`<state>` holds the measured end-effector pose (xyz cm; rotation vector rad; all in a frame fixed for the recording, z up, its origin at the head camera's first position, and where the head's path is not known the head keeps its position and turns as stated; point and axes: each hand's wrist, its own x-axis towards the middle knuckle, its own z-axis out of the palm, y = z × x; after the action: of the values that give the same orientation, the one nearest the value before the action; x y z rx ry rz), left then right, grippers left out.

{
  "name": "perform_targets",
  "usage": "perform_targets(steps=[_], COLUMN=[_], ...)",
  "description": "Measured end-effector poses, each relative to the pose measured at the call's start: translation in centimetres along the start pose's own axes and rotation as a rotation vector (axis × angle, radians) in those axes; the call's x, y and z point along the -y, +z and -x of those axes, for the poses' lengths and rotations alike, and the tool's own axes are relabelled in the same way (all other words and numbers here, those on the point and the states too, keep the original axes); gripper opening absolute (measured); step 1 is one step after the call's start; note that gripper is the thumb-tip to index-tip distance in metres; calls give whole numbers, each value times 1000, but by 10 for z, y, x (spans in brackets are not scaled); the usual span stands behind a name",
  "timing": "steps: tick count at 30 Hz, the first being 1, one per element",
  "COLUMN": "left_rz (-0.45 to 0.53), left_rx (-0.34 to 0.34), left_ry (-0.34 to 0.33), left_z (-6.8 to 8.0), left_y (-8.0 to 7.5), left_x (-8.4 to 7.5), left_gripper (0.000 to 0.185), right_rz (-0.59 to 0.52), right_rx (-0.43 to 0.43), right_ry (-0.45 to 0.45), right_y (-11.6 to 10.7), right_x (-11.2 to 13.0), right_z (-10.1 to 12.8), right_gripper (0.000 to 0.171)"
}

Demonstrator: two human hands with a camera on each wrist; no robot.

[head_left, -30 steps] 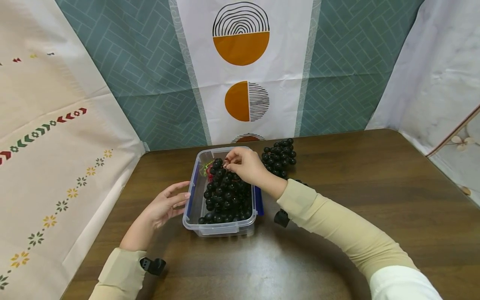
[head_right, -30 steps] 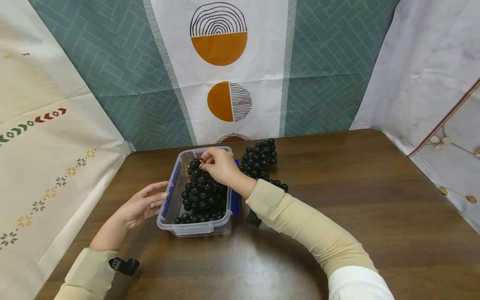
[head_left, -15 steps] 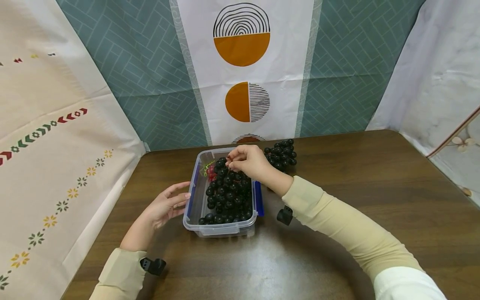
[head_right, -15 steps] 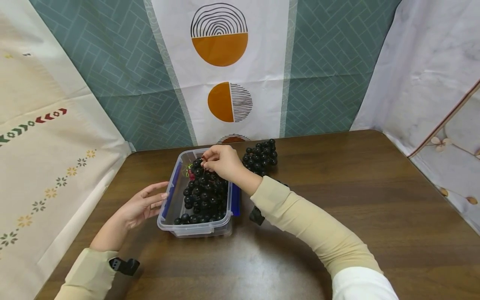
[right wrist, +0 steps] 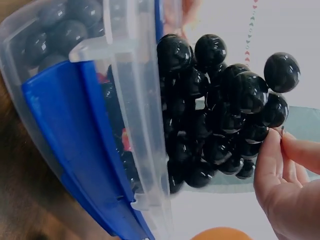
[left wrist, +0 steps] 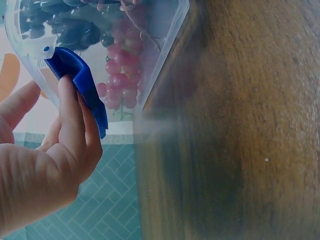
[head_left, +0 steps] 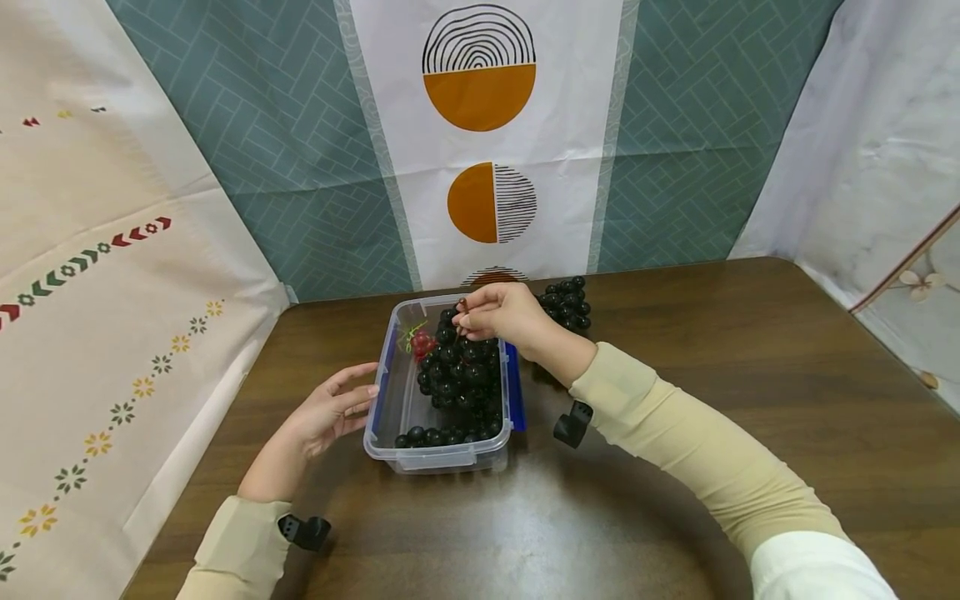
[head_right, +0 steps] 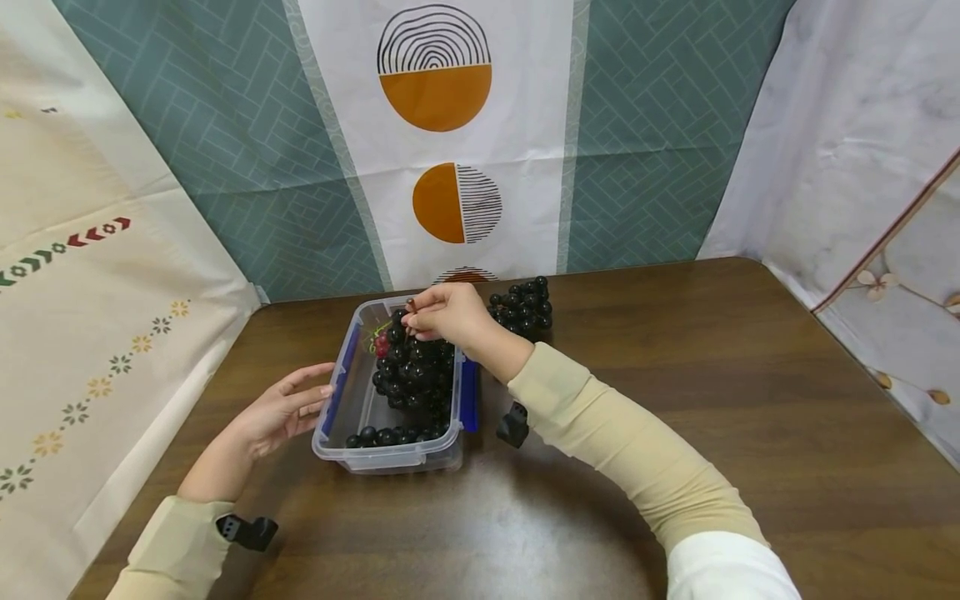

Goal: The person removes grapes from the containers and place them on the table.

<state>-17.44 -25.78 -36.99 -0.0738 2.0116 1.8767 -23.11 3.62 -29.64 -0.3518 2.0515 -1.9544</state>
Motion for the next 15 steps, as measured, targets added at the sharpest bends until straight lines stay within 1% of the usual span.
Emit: perform_targets(steps=[3,6,15], left_rz=[-10,-20,5], left_rx=[4,5,20], left_ry=[-2,-4,-2], left_z=[-1,-1,-2], left_y=[-1,-2,-2], left_x=[0,0,-1], left_gripper=[63,62,60], right_rz=[-40,-53,-82], right_rx=[-3,0,24], right_ry=[37,59,68], right_y=[-3,-7,-15], right_x=[4,8,20], right_z=[0,0,3], right_gripper=[26,25,32])
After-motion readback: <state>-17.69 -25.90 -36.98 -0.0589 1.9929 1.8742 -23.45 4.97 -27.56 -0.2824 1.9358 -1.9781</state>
